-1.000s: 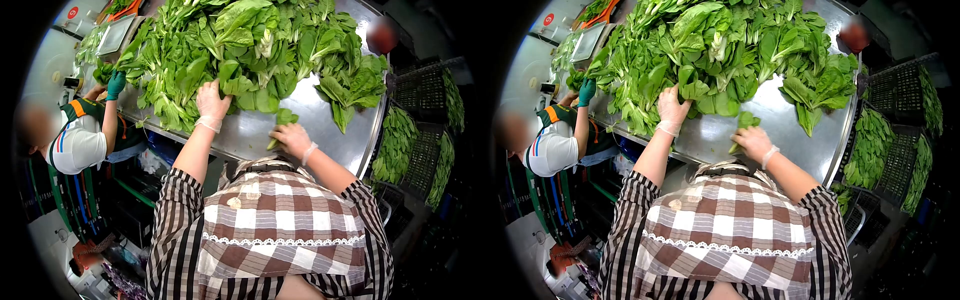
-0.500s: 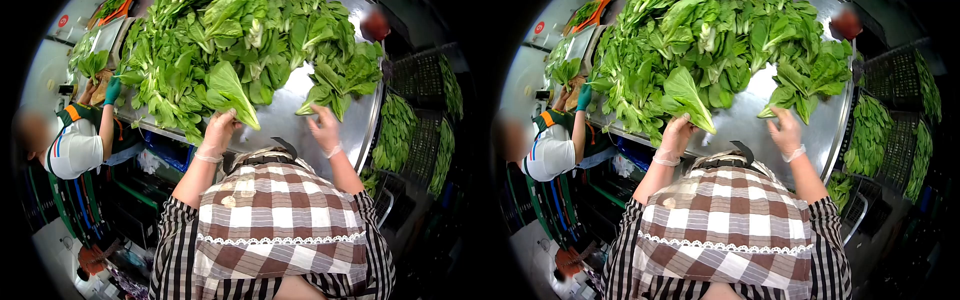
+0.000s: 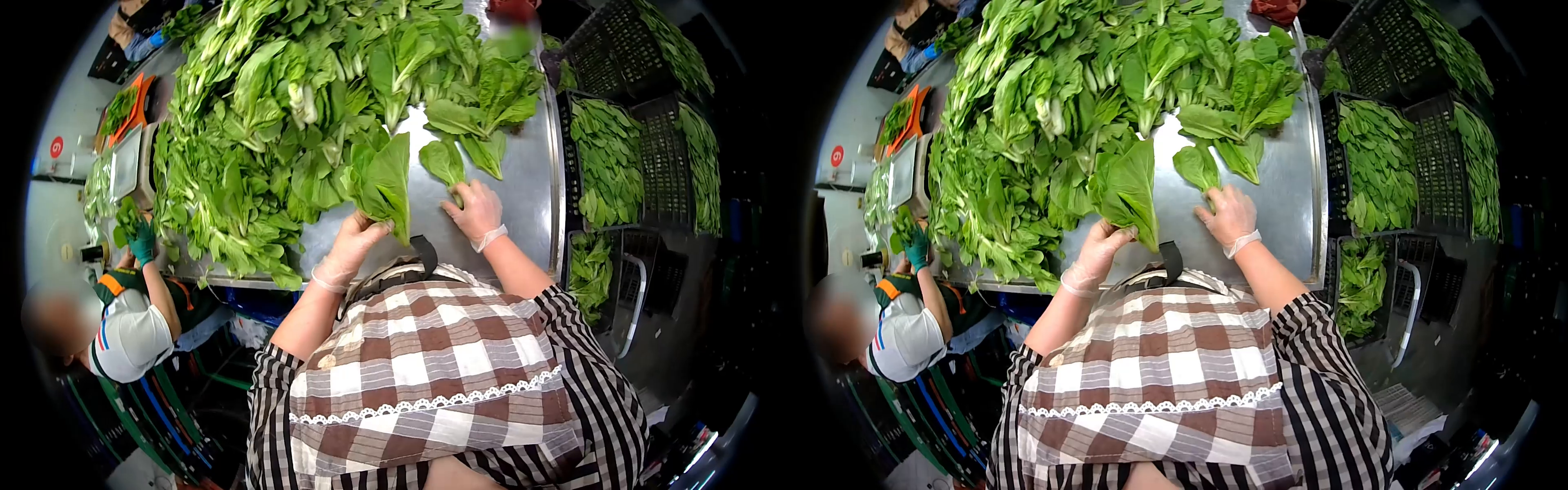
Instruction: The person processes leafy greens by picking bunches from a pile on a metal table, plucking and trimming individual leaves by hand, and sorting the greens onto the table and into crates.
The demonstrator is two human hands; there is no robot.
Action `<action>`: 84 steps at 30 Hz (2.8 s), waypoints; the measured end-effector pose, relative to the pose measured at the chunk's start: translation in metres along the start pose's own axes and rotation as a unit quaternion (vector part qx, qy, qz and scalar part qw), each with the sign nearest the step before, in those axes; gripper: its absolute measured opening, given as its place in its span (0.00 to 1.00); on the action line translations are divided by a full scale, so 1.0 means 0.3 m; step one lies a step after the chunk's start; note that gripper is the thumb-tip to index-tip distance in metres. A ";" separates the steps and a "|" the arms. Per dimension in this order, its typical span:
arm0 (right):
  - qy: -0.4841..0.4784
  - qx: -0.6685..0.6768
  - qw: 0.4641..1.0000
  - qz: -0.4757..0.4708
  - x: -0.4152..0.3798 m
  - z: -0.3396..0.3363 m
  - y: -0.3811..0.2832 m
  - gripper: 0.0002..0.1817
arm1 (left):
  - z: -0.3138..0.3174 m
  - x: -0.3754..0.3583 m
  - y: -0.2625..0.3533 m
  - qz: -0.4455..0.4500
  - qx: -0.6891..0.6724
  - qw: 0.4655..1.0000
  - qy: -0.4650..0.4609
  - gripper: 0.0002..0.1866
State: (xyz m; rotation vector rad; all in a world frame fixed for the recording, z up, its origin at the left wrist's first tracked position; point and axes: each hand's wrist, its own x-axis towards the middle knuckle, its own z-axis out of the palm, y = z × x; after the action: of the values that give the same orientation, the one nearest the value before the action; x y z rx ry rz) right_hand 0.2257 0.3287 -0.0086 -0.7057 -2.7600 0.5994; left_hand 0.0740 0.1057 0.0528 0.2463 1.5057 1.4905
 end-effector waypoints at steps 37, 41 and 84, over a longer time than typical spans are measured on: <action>-0.020 0.083 0.993 0.079 0.223 -0.105 0.048 0.14 | 0.169 0.299 0.089 -0.012 0.124 0.991 0.052 0.23; -0.068 0.150 0.981 0.100 0.216 -0.108 0.047 0.14 | 0.159 0.272 0.087 -0.027 0.123 0.992 0.032 0.22; 0.107 0.150 0.926 0.329 0.335 -0.111 0.210 0.18 | 0.140 0.109 -0.026 -0.066 0.050 0.997 0.002 0.17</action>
State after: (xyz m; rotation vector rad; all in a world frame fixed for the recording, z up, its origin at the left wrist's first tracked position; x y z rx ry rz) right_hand 0.1756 0.4404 0.0052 -1.5225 -2.1248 0.9703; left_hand 0.0911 0.1551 0.0396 0.1989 1.5719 1.3150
